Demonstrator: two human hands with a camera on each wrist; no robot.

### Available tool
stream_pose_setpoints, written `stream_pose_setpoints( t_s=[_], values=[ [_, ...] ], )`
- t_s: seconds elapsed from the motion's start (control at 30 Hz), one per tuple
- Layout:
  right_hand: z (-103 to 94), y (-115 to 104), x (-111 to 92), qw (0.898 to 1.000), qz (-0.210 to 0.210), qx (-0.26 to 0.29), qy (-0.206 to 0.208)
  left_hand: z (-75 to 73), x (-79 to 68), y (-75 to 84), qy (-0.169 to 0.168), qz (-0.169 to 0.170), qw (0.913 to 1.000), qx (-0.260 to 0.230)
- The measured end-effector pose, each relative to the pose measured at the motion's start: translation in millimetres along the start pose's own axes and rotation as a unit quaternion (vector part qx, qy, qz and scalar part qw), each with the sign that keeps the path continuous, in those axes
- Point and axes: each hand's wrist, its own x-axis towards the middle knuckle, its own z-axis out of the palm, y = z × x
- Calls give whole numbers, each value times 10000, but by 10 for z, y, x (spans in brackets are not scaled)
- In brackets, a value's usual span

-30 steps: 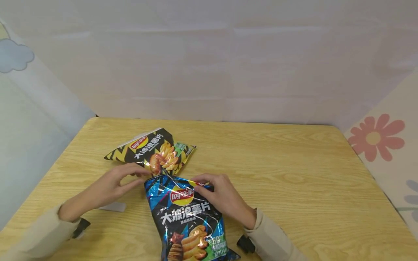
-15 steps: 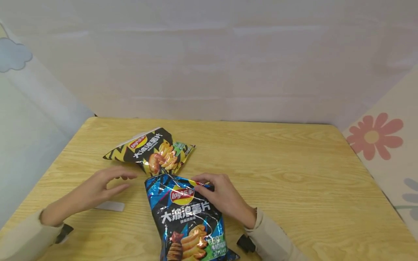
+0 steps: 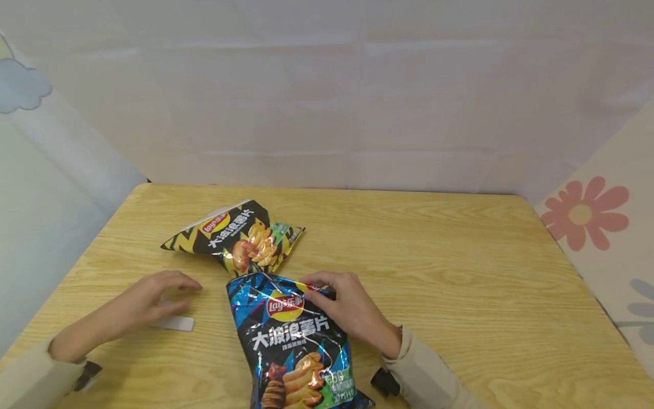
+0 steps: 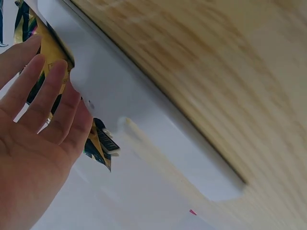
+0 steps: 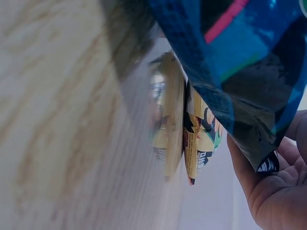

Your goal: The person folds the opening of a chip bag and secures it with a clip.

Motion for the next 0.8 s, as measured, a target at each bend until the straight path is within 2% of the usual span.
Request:
stream_pose_setpoints(
  t_s=[0.37,0.7,0.8],
  values=[
    [18,-1,5,10000,-46,46,8,23,-234,-178,226,-215,9991,290],
    [16,-3,-5,10000,-29,-33,54,31,-317,-233,451,-95,9986,255],
    [14,-2,-6,10000,-41,-15,47,21,-324,-245,370,-239,9986,287]
  ],
)
